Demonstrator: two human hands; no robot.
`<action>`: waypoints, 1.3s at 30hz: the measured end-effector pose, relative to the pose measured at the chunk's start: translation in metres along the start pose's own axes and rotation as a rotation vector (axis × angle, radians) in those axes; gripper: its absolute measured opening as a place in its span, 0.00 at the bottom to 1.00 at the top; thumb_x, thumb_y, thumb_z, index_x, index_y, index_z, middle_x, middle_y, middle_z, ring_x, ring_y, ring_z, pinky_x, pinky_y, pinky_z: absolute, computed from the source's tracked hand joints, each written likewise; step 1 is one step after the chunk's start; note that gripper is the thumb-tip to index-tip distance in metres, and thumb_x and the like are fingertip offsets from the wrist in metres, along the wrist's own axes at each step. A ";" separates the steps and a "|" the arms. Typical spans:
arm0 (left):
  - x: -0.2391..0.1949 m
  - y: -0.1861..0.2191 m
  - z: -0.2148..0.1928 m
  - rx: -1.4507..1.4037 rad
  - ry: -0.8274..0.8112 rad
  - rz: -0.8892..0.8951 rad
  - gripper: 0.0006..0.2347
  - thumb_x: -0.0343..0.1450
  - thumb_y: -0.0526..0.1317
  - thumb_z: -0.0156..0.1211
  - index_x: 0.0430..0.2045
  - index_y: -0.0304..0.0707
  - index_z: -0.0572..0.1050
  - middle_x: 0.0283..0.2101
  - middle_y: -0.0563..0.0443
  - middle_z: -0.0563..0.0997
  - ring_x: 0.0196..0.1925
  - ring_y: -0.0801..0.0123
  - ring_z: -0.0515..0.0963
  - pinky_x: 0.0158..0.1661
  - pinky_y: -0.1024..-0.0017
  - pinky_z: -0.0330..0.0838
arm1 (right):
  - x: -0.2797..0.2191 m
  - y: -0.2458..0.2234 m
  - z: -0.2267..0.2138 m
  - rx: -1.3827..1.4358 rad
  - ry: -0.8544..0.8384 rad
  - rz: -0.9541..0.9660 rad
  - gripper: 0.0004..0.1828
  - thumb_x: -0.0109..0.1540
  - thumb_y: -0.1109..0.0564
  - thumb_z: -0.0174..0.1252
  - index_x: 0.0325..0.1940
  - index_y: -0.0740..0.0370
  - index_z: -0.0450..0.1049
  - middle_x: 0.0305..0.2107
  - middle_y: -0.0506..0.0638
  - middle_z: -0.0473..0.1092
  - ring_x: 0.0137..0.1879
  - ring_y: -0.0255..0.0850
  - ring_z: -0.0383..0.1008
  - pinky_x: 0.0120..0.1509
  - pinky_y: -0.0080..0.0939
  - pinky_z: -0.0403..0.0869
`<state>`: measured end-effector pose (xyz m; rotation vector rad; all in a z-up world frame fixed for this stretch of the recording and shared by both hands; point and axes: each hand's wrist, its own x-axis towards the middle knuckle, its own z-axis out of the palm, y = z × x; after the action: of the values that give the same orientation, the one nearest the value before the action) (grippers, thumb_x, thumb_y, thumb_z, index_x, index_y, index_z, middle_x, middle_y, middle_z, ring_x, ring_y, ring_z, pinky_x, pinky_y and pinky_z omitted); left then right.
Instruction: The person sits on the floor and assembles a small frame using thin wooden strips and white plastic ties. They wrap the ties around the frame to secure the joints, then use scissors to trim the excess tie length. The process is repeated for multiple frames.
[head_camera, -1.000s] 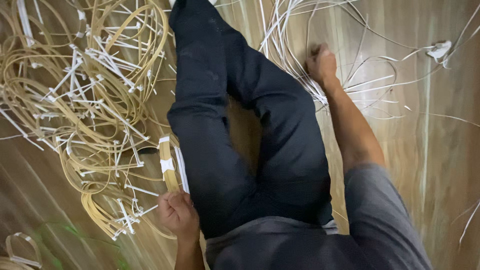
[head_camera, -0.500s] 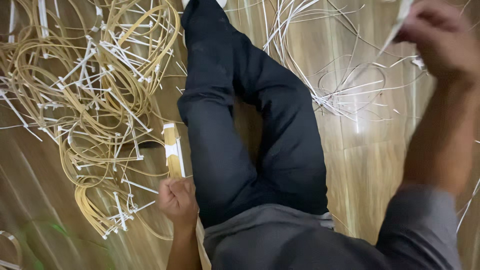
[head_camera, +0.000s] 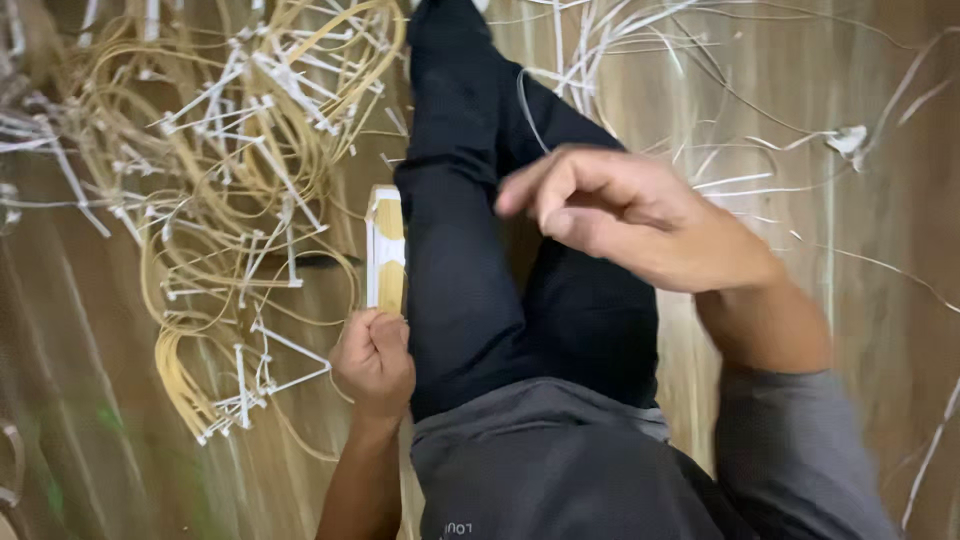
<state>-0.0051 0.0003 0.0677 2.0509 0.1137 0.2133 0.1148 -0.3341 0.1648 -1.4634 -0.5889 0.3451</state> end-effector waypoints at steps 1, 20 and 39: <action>-0.001 -0.001 -0.005 -0.016 0.002 0.037 0.12 0.79 0.40 0.49 0.27 0.33 0.72 0.21 0.57 0.75 0.22 0.82 0.73 0.24 0.81 0.65 | 0.002 0.005 0.005 0.083 0.058 0.074 0.04 0.72 0.61 0.52 0.47 0.63 0.71 0.49 0.58 0.75 0.58 0.38 0.74 0.61 0.39 0.73; -0.014 -0.029 -0.004 -0.077 0.079 -0.184 0.11 0.80 0.37 0.50 0.29 0.31 0.70 0.21 0.57 0.72 0.22 0.82 0.68 0.24 0.81 0.63 | -0.112 0.253 -0.142 -0.579 0.529 0.662 0.20 0.66 0.58 0.63 0.59 0.73 0.73 0.49 0.60 0.77 0.54 0.44 0.79 0.59 0.41 0.76; 0.016 -0.062 0.013 -0.018 0.142 -0.411 0.11 0.79 0.35 0.49 0.27 0.30 0.70 0.19 0.56 0.70 0.21 0.82 0.65 0.23 0.81 0.58 | 0.005 0.399 -0.221 -0.342 0.496 0.916 0.16 0.60 0.59 0.64 0.51 0.65 0.77 0.34 0.53 0.77 0.37 0.36 0.79 0.34 0.37 0.77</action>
<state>0.0135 0.0205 0.0083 1.9442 0.6112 0.1017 0.2962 -0.4756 -0.2294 -2.0077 0.4834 0.5750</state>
